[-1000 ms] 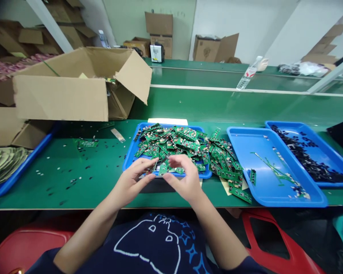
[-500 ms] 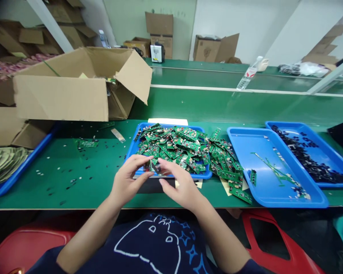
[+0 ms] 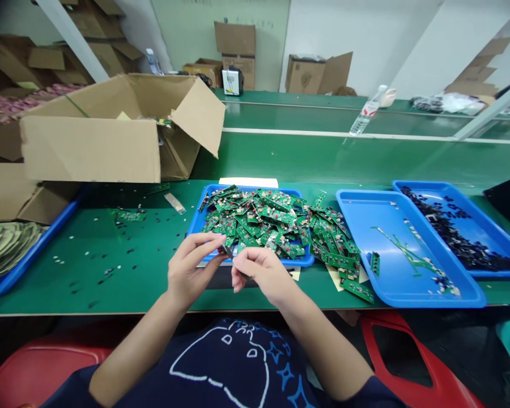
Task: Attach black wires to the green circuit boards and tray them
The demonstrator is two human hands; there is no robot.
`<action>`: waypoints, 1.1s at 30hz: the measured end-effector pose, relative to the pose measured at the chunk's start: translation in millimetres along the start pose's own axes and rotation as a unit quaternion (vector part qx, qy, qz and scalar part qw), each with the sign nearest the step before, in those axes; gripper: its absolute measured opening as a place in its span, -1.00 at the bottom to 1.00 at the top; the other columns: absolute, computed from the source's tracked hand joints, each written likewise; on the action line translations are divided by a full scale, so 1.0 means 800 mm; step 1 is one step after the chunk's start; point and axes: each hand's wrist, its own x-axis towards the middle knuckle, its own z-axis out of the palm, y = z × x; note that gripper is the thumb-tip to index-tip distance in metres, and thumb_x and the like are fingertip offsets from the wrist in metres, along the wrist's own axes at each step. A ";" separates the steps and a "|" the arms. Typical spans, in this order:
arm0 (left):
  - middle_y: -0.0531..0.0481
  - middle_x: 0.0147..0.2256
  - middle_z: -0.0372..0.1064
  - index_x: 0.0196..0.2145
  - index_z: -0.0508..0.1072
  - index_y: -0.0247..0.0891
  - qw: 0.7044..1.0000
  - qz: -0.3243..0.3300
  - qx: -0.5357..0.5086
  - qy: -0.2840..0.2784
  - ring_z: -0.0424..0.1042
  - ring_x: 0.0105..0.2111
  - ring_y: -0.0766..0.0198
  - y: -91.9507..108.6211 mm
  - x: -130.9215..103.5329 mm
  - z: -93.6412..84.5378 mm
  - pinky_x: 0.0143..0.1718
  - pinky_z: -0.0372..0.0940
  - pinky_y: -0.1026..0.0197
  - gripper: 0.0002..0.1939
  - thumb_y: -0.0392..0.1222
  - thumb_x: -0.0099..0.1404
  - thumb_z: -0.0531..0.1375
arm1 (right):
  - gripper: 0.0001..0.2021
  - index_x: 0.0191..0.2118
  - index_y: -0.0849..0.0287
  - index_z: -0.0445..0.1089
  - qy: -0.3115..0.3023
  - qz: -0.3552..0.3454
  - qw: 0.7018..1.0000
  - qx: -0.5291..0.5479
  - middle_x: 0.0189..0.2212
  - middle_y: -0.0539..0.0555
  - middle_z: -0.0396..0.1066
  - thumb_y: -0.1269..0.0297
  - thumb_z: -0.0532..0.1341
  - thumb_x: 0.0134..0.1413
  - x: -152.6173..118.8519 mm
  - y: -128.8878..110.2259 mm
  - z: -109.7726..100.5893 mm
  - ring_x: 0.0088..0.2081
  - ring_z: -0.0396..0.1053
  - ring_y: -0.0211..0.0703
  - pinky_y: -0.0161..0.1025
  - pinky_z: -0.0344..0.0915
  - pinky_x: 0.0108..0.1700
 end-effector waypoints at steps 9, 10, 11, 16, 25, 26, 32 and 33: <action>0.02 -0.36 0.34 0.00 0.35 -0.16 0.990 0.015 -0.100 -0.099 0.38 -0.39 0.38 -0.010 0.005 -0.009 -0.36 0.37 0.34 -0.58 -0.15 0.17 0.23 | -0.63 -0.62 0.24 0.27 -0.050 0.088 0.995 -0.012 -0.77 -0.08 0.29 0.05 0.35 -0.21 0.015 0.002 -0.017 -0.74 0.22 -0.40 -0.45 0.11 -0.67; 0.03 -0.37 0.34 0.00 0.36 -0.16 0.990 0.008 -0.103 -0.100 0.38 -0.40 0.38 -0.010 0.004 -0.009 -0.37 0.37 0.34 -0.58 -0.14 0.16 0.23 | -0.63 -0.61 0.23 0.27 -0.038 0.075 0.996 -0.022 -0.77 -0.08 0.30 0.05 0.35 -0.21 0.016 0.003 -0.017 -0.73 0.23 -0.40 -0.44 0.14 -0.65; 0.04 -0.38 0.34 0.00 0.36 -0.15 0.990 -0.001 -0.102 -0.099 0.37 -0.40 0.38 -0.009 0.003 -0.008 -0.37 0.37 0.34 -0.58 -0.13 0.16 0.23 | -0.64 -0.59 0.23 0.28 -0.023 0.060 0.997 -0.033 -0.76 -0.09 0.31 0.05 0.36 -0.22 0.016 0.004 -0.016 -0.72 0.25 -0.39 -0.43 0.18 -0.63; 0.02 -0.35 0.36 0.00 0.38 -0.12 0.994 -0.067 -0.071 -0.051 0.38 -0.38 0.35 -0.007 -0.002 -0.001 -0.33 0.37 0.29 -0.60 -0.20 0.17 0.24 | -0.70 -0.42 0.22 0.36 0.075 -0.011 0.994 -0.083 -0.71 -0.11 0.33 0.10 0.35 -0.21 0.015 0.008 -0.009 -0.67 0.30 -0.35 -0.34 0.29 -0.56; 0.02 -0.35 0.34 -0.05 0.43 -0.10 0.958 -0.203 -0.201 -0.025 0.40 -0.37 0.34 -0.008 -0.009 0.011 -0.36 0.46 0.27 -0.60 -0.17 0.12 0.28 | -0.59 -0.06 0.17 0.30 0.079 -0.066 0.991 -0.090 -0.65 -0.14 0.33 0.15 0.27 -0.06 0.015 0.013 -0.003 -0.61 0.32 -0.34 -0.29 0.35 -0.47; 0.02 -0.35 0.34 -0.06 0.44 -0.10 0.949 -0.219 -0.226 -0.028 0.42 -0.35 0.33 -0.007 -0.008 0.011 -0.36 0.46 0.27 -0.60 -0.16 0.11 0.29 | -0.67 -0.19 0.18 0.35 0.078 -0.071 0.990 -0.091 -0.65 -0.13 0.33 0.12 0.28 -0.08 0.016 0.014 -0.003 -0.61 0.32 -0.34 -0.29 0.35 -0.48; -0.01 -0.36 0.40 -0.11 0.49 -0.14 0.917 -0.253 -0.304 -0.053 0.44 -0.34 0.31 -0.002 -0.005 0.006 -0.37 0.44 0.29 -0.64 -0.20 0.08 0.30 | -0.77 -0.41 0.18 0.35 0.087 -0.107 0.973 -0.185 -0.56 -0.04 0.37 0.11 0.25 -0.03 0.019 0.013 -0.010 -0.54 0.33 -0.29 -0.28 0.33 -0.43; -0.01 -0.36 0.40 -0.12 0.49 -0.13 0.917 -0.248 -0.308 -0.059 0.44 -0.35 0.32 -0.002 -0.005 0.004 -0.37 0.44 0.29 -0.65 -0.21 0.08 0.30 | -0.80 -0.40 0.17 0.36 0.086 -0.116 0.966 -0.212 -0.53 -0.02 0.39 0.13 0.23 0.00 0.019 0.011 -0.012 -0.51 0.34 -0.28 -0.27 0.33 -0.42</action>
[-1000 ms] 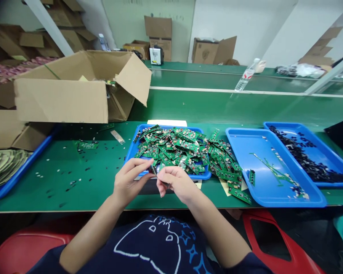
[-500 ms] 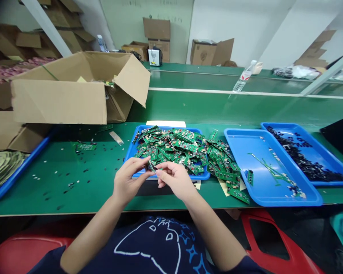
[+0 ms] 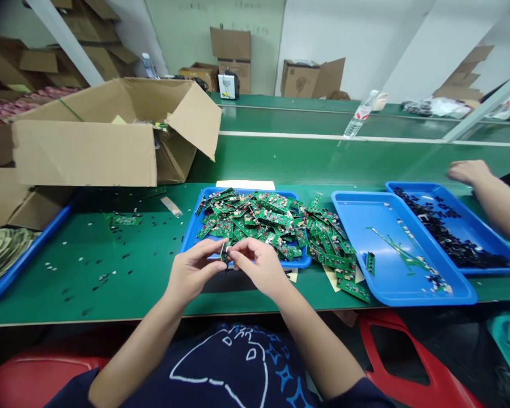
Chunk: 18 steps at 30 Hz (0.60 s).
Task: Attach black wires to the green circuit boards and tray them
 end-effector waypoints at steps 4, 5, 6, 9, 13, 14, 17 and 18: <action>-0.04 -0.38 0.42 -0.12 0.50 -0.16 0.999 0.007 0.005 -0.041 0.43 -0.37 0.30 0.002 -0.001 -0.005 -0.39 0.41 0.28 -0.67 -0.19 0.10 0.29 | -0.87 -0.39 0.15 0.37 0.013 -0.115 0.981 -0.154 -0.46 0.05 0.44 0.24 0.16 0.10 0.001 -0.005 -0.008 -0.41 0.38 -0.20 -0.22 0.33 -0.32; -0.06 -0.38 0.43 -0.13 0.51 -0.17 0.999 0.009 0.001 -0.047 0.43 -0.37 0.29 0.002 -0.002 -0.006 -0.39 0.41 0.27 -0.68 -0.17 0.11 0.29 | -0.87 -0.38 0.14 0.38 0.022 -0.155 0.969 -0.193 -0.45 0.05 0.45 0.26 0.14 0.12 0.001 -0.006 -0.009 -0.39 0.39 -0.19 -0.21 0.33 -0.30; -0.07 -0.38 0.44 -0.15 0.52 -0.18 0.999 0.011 -0.006 -0.052 0.43 -0.36 0.28 0.003 -0.002 -0.006 -0.38 0.41 0.25 -0.70 -0.15 0.12 0.28 | -0.87 -0.37 0.14 0.39 0.032 -0.194 0.955 -0.224 -0.44 0.06 0.45 0.29 0.12 0.14 0.002 -0.006 -0.010 -0.38 0.39 -0.18 -0.20 0.33 -0.29; -0.11 -0.38 0.48 -0.25 0.56 -0.22 0.996 -0.008 -0.035 -0.077 0.45 -0.35 0.23 0.006 -0.004 -0.004 -0.33 0.40 0.19 -0.77 -0.11 0.14 0.26 | -0.88 -0.31 0.12 0.40 0.072 -0.301 0.911 -0.273 -0.43 0.07 0.46 0.38 0.11 0.14 0.002 -0.004 -0.009 -0.35 0.41 -0.17 -0.20 0.36 -0.29; -0.14 -0.41 0.47 -0.33 0.57 -0.28 0.985 -0.068 -0.103 -0.123 0.46 -0.37 0.20 0.008 -0.007 -0.002 -0.38 0.40 0.18 -0.74 -0.03 0.16 0.23 | -0.81 -0.21 0.11 0.40 0.120 -0.412 0.853 -0.297 -0.34 0.11 0.48 0.49 0.13 0.10 -0.001 0.004 -0.008 -0.26 0.43 -0.12 -0.16 0.40 -0.23; -0.14 -0.41 0.47 -0.31 0.56 -0.28 0.982 -0.078 -0.112 -0.132 0.46 -0.38 0.20 0.008 -0.007 -0.003 -0.40 0.40 0.18 -0.72 -0.02 0.16 0.23 | -0.77 -0.16 0.09 0.39 0.126 -0.425 0.845 -0.299 -0.31 0.12 0.48 0.51 0.12 0.10 -0.002 0.005 -0.008 -0.23 0.44 -0.11 -0.14 0.41 -0.22; -0.11 -0.39 0.46 -0.24 0.53 -0.28 0.989 -0.061 -0.077 -0.115 0.46 -0.39 0.23 0.005 -0.008 -0.006 -0.37 0.41 0.18 -0.73 -0.08 0.12 0.27 | -0.62 0.04 0.04 0.25 0.173 -0.403 0.855 -0.278 -0.16 0.15 0.43 0.50 0.08 0.11 -0.007 0.006 -0.010 -0.11 0.41 -0.06 -0.04 0.39 -0.10; -0.10 -0.38 0.45 -0.22 0.52 -0.26 0.994 -0.039 -0.046 -0.094 0.46 -0.37 0.23 0.005 -0.007 -0.008 -0.35 0.40 0.18 -0.73 -0.11 0.11 0.28 | -0.59 0.08 0.04 0.20 0.200 -0.379 0.866 -0.257 -0.12 0.17 0.40 0.48 0.08 0.12 -0.008 0.005 -0.012 -0.07 0.39 -0.05 -0.01 0.37 -0.06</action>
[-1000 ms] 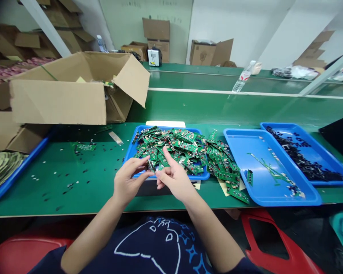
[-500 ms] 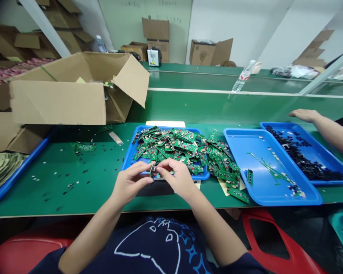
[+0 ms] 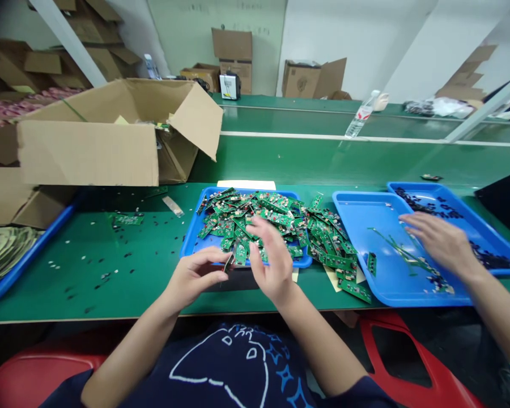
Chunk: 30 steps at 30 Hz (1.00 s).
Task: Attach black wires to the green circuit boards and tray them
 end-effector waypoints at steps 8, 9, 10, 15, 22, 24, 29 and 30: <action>-0.10 -0.24 0.45 -0.15 0.47 -0.20 0.965 0.157 0.211 0.023 0.45 -0.25 0.25 0.006 0.002 -0.008 -0.24 0.39 0.18 -0.73 -0.28 0.14 0.26 | -0.97 -0.36 0.12 0.36 -0.150 0.137 0.975 0.088 -0.43 0.07 0.43 0.32 0.18 0.05 0.009 -0.020 -0.010 -0.36 0.39 -0.14 -0.16 0.36 -0.28; -0.10 -0.24 0.45 -0.14 0.46 -0.19 0.962 0.163 0.218 0.017 0.45 -0.26 0.26 0.006 0.002 -0.007 -0.25 0.40 0.20 -0.72 -0.29 0.15 0.25 | -0.95 -0.40 0.12 0.35 -0.148 0.128 0.977 0.081 -0.45 0.06 0.43 0.33 0.17 0.05 0.010 -0.022 -0.009 -0.38 0.38 -0.14 -0.16 0.35 -0.29; -0.10 -0.24 0.45 -0.14 0.46 -0.19 0.960 0.168 0.224 0.016 0.45 -0.27 0.26 0.006 0.003 -0.006 -0.27 0.40 0.21 -0.72 -0.29 0.16 0.25 | -0.92 -0.43 0.12 0.35 -0.145 0.117 0.980 0.074 -0.47 0.06 0.42 0.35 0.16 0.06 0.011 -0.023 -0.008 -0.38 0.38 -0.14 -0.16 0.34 -0.29; -0.06 -0.32 0.45 -0.16 0.45 -0.21 0.946 0.168 0.267 0.072 0.44 -0.30 0.26 0.003 0.005 -0.001 -0.28 0.40 0.20 -0.73 -0.24 0.15 0.26 | -0.84 -0.28 0.11 0.43 -0.163 0.037 0.983 0.075 -0.32 0.12 0.45 0.45 0.12 0.08 0.008 -0.019 -0.009 -0.27 0.40 -0.13 -0.14 0.36 -0.22; -0.08 -0.22 0.43 -0.13 0.41 -0.19 0.911 0.229 0.325 0.110 0.44 -0.18 0.22 0.003 0.008 -0.003 -0.16 0.40 0.13 -0.74 -0.30 0.19 0.21 | -0.62 0.03 0.10 0.29 -0.179 0.306 0.874 0.332 -0.20 0.14 0.41 0.23 0.17 0.05 -0.007 -0.011 -0.009 -0.26 0.43 -0.15 -0.17 0.44 -0.27; -0.07 -0.19 0.42 -0.13 0.40 -0.17 0.896 0.252 0.348 0.111 0.43 -0.16 0.22 0.002 0.009 -0.004 -0.09 0.38 0.08 -0.74 -0.32 0.20 0.20 | -0.63 -0.10 0.17 0.38 -0.161 0.389 0.817 0.393 -0.33 0.12 0.44 0.06 0.18 0.01 -0.006 -0.010 -0.006 -0.39 0.45 -0.17 -0.21 0.43 -0.40; -0.06 -0.16 0.39 -0.11 0.38 -0.16 0.866 0.297 0.391 0.094 0.41 -0.14 0.24 -0.002 0.010 -0.008 -0.04 0.36 0.02 -0.72 -0.36 0.21 0.17 | -0.64 -0.54 0.23 0.36 -0.187 0.462 0.789 0.359 -0.63 0.02 0.39 -0.02 0.26 -0.10 0.007 -0.015 -0.006 -0.59 0.37 -0.27 -0.31 0.36 -0.52; -0.06 -0.15 0.38 -0.10 0.38 -0.16 0.863 0.301 0.395 0.091 0.41 -0.13 0.24 -0.003 0.009 -0.009 -0.03 0.35 0.01 -0.71 -0.36 0.22 0.17 | -0.68 -0.54 0.22 0.35 -0.197 0.460 0.790 0.354 -0.63 0.00 0.39 0.03 0.30 -0.13 0.009 -0.017 -0.006 -0.58 0.36 -0.28 -0.31 0.36 -0.51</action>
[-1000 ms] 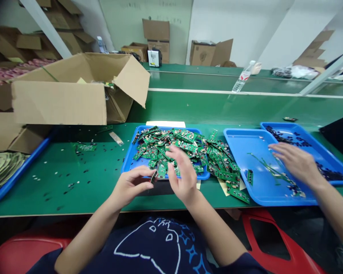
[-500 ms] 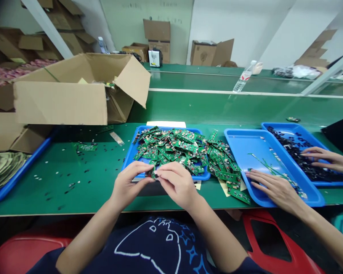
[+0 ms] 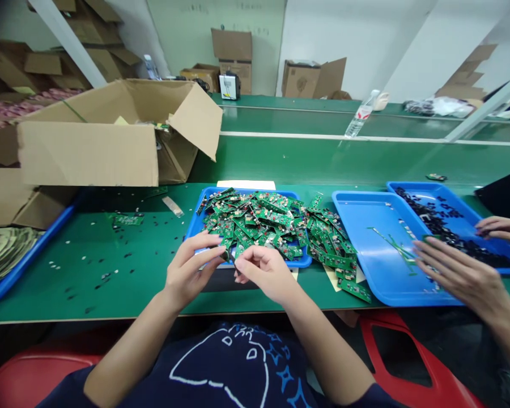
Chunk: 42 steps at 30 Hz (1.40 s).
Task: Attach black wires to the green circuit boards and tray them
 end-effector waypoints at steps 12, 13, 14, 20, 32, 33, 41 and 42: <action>-0.08 -0.25 0.42 -0.10 0.43 -0.22 0.994 -0.046 -0.093 -0.024 0.44 -0.30 0.31 0.003 0.006 0.002 -0.29 0.40 0.29 -0.71 -0.28 0.19 0.22 | -0.63 -0.61 0.20 0.22 -0.104 0.094 0.985 0.103 -0.73 -0.10 0.24 0.04 0.31 -0.15 0.005 0.007 0.000 -0.70 0.23 -0.38 -0.40 0.15 -0.62; -0.07 -0.27 0.42 -0.10 0.44 -0.21 0.992 -0.056 -0.107 -0.032 0.44 -0.32 0.32 0.002 0.007 0.003 -0.32 0.39 0.31 -0.71 -0.25 0.19 0.22 | -0.63 -0.61 0.20 0.20 -0.104 0.089 0.986 0.096 -0.73 -0.10 0.23 0.03 0.30 -0.14 0.006 0.007 0.001 -0.69 0.22 -0.37 -0.40 0.14 -0.62; -0.06 -0.29 0.42 -0.10 0.45 -0.21 0.989 -0.067 -0.121 -0.042 0.44 -0.34 0.33 0.002 0.007 0.003 -0.34 0.39 0.32 -0.72 -0.23 0.19 0.22 | -0.63 -0.60 0.19 0.20 -0.100 0.080 0.988 0.083 -0.72 -0.10 0.23 0.02 0.28 -0.12 0.007 0.007 0.001 -0.69 0.21 -0.37 -0.39 0.14 -0.60; -0.06 -0.37 0.41 -0.26 0.54 -0.24 0.937 -0.214 -0.231 -0.150 0.42 -0.36 0.30 0.011 0.006 0.002 -0.31 0.36 0.25 -0.79 -0.16 0.27 0.12 | -0.79 -0.60 0.16 0.19 0.028 -0.083 0.959 -0.270 -0.68 -0.07 0.19 0.25 0.17 -0.04 0.013 0.009 -0.003 -0.59 0.18 -0.31 -0.34 0.12 -0.50; -0.02 -0.44 0.43 -0.34 0.53 -0.33 0.660 -0.540 -0.504 -0.137 0.43 -0.45 0.27 0.036 0.013 0.016 -0.37 0.39 0.21 -0.64 0.04 0.04 0.29 | -0.77 -0.14 0.11 0.25 0.128 -0.262 0.926 -0.238 -0.24 0.08 0.41 0.33 0.17 0.04 0.000 0.017 -0.004 -0.37 0.41 -0.25 -0.28 0.40 -0.34; -0.01 -0.48 0.42 -0.33 0.52 -0.34 0.655 -0.540 -0.510 -0.141 0.42 -0.48 0.29 0.040 0.013 0.022 -0.39 0.38 0.23 -0.64 0.04 0.05 0.28 | -0.79 -0.14 0.12 0.27 0.133 -0.271 0.917 -0.261 -0.27 0.07 0.42 0.36 0.16 0.04 -0.002 0.017 -0.003 -0.37 0.42 -0.25 -0.27 0.41 -0.33; -0.15 -0.14 0.38 0.03 0.34 -0.28 0.691 -0.493 -0.493 -0.191 0.42 -0.21 0.19 0.066 -0.004 0.057 -0.20 0.36 0.14 -0.50 -0.04 0.16 0.20 | -0.85 -0.27 0.19 0.36 0.329 -0.218 0.838 -0.376 -0.26 0.13 0.43 0.30 0.15 -0.01 -0.039 0.028 -0.099 -0.41 0.42 -0.24 -0.27 0.40 -0.35; -0.17 -0.10 0.35 0.02 0.35 -0.27 0.721 -0.470 -0.465 -0.207 0.41 -0.17 0.18 0.065 -0.008 0.057 -0.17 0.36 0.13 -0.54 -0.07 0.17 0.19 | -0.77 -0.20 0.20 0.34 0.406 -0.206 0.809 -0.371 -0.29 0.12 0.43 0.28 0.17 -0.04 -0.047 0.027 -0.128 -0.41 0.41 -0.23 -0.26 0.39 -0.34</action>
